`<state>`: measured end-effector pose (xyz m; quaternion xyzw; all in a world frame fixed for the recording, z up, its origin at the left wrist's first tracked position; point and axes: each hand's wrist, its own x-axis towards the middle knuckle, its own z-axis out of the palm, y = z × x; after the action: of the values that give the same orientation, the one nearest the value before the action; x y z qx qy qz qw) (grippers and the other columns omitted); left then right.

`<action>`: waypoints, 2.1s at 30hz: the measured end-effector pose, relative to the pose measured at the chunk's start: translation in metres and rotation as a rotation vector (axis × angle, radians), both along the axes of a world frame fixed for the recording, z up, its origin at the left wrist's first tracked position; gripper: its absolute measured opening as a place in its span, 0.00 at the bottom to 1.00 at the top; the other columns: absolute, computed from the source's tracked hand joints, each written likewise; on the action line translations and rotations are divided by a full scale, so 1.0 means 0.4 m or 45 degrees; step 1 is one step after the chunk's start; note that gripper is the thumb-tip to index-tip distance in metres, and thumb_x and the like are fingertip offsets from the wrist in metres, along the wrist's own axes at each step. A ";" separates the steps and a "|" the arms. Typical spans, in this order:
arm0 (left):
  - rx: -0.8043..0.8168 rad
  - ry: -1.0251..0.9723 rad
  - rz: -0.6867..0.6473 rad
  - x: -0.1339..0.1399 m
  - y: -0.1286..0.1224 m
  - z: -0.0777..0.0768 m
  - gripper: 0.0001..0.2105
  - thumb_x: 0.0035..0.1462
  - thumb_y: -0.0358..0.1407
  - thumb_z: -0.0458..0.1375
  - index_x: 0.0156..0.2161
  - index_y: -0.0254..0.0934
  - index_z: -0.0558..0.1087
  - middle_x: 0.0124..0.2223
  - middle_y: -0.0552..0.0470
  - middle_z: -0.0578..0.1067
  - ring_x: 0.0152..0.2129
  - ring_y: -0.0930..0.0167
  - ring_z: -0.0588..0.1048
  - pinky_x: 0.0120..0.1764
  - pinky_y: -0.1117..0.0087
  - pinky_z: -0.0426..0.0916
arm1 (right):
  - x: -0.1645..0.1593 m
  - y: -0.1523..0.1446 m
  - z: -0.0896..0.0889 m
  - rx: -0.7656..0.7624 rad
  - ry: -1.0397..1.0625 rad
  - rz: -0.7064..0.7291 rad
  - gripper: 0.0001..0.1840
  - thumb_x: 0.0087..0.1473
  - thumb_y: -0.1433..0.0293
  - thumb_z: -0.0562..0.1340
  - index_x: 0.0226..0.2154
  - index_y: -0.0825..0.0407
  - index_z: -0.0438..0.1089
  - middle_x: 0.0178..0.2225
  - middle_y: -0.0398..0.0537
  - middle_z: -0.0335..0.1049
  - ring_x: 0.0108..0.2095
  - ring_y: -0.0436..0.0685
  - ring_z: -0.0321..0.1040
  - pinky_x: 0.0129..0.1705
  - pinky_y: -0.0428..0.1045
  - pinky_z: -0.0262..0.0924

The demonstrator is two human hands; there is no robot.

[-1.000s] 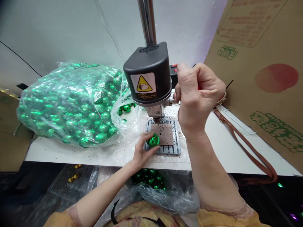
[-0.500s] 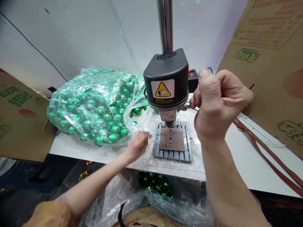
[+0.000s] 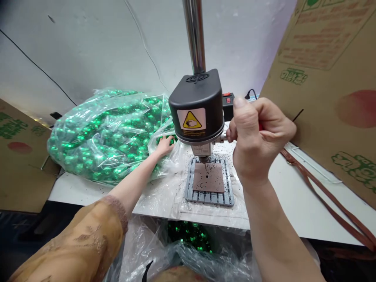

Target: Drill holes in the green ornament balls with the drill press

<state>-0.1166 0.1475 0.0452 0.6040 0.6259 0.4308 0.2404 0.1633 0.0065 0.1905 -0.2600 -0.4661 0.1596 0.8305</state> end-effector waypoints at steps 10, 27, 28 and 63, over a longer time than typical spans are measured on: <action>-0.234 -0.778 -0.423 0.086 -0.277 0.028 0.22 0.59 0.46 0.63 0.55 0.39 0.70 0.40 0.50 0.77 0.28 0.71 0.76 0.30 0.70 0.71 | -0.001 0.002 0.002 0.019 0.032 0.004 0.21 0.56 0.71 0.63 0.17 0.50 0.54 0.12 0.33 0.51 0.13 0.43 0.50 0.17 0.48 0.48; -0.210 -0.614 -0.536 0.235 -0.329 -0.106 0.30 0.51 0.52 0.72 0.52 0.37 0.72 0.45 0.47 0.80 0.42 0.66 0.78 0.45 0.64 0.73 | 0.005 0.014 -0.008 -0.002 -0.030 -0.003 0.25 0.60 0.64 0.63 0.19 0.49 0.50 0.16 0.34 0.48 0.17 0.43 0.46 0.22 0.47 0.49; -0.205 -0.599 -0.544 0.238 -0.330 -0.106 0.29 0.51 0.51 0.71 0.53 0.37 0.72 0.45 0.47 0.80 0.42 0.65 0.78 0.46 0.64 0.73 | 0.005 0.014 -0.008 -0.011 -0.030 -0.015 0.25 0.59 0.63 0.64 0.19 0.49 0.49 0.16 0.34 0.48 0.17 0.43 0.46 0.22 0.48 0.49; 0.165 -0.101 -0.525 0.301 -0.363 -0.146 0.22 0.57 0.38 0.69 0.55 0.41 0.72 0.56 0.43 0.75 0.55 0.60 0.73 0.57 0.57 0.69 | -0.005 -0.016 -0.067 0.189 -0.065 -0.107 0.27 0.60 0.68 0.62 0.18 0.51 0.45 0.16 0.35 0.41 0.16 0.42 0.46 0.22 0.48 0.45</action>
<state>0.0039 0.0024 -0.0132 0.7161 0.4500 0.4353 0.3086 0.1614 0.0002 0.1636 -0.2211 -0.4864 0.0830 0.8412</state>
